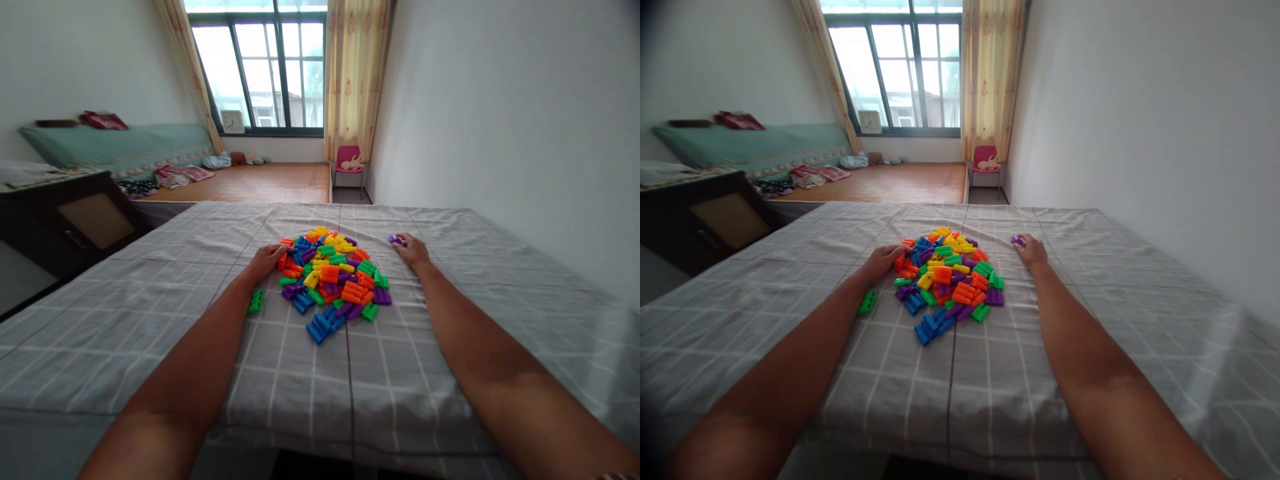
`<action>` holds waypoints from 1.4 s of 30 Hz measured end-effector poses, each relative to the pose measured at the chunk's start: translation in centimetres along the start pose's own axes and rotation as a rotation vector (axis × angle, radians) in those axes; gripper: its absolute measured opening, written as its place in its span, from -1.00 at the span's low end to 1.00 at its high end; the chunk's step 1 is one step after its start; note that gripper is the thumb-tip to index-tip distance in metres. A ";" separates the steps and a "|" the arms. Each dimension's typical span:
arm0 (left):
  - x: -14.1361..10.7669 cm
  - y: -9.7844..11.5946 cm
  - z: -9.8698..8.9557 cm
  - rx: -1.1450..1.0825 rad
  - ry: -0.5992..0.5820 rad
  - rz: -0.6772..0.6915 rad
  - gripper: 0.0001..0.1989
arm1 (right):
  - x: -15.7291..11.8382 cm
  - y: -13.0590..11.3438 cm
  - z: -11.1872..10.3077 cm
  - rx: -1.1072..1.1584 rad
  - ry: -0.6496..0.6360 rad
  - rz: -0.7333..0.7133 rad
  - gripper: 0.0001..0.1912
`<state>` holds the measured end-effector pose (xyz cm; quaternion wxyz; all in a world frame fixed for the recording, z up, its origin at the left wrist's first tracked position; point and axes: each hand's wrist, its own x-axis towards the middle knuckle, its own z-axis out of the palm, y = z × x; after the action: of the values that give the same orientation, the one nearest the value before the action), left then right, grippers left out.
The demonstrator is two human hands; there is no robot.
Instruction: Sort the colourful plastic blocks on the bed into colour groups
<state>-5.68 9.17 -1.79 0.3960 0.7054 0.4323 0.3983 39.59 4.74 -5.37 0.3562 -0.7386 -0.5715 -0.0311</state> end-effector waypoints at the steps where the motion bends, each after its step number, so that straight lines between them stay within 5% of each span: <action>1: 0.0 0.0 0.0 0.005 -0.002 0.007 -0.52 | -0.1 0.0 -0.1 -0.002 0.007 0.005 -0.65; 6: 0.0 -0.1 -0.2 0.015 0.000 0.021 -0.52 | -0.2 -0.4 -0.4 0.001 0.093 -0.037 -0.76; 11: 0.0 0.0 -0.1 0.014 0.004 0.023 -0.53 | -0.2 -0.3 0.1 -0.018 -0.053 -0.201 -0.73; 19: -0.1 0.3 0.1 0.013 0.018 0.010 -0.50 | 0.1 0.5 1.1 -0.151 -0.164 -0.261 -0.56; 26: -0.2 0.5 0.0 0.036 0.009 0.003 -0.45 | 0.0 -2.8 -0.1 -0.020 -0.026 -0.235 -0.64; 33: -0.1 0.2 0.1 0.039 -0.006 0.002 -0.43 | -2.1 -9.7 0.4 0.181 -0.505 -0.242 -0.75; 42: -0.3 0.4 0.0 0.056 -0.007 0.014 -0.45 | -1.8 -8.3 -1.2 0.642 -0.636 0.152 -0.68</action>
<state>-5.63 8.80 -1.52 0.3748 0.7206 0.4371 0.3863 32.21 3.32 -1.23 0.3750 -0.6037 -0.5772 0.4021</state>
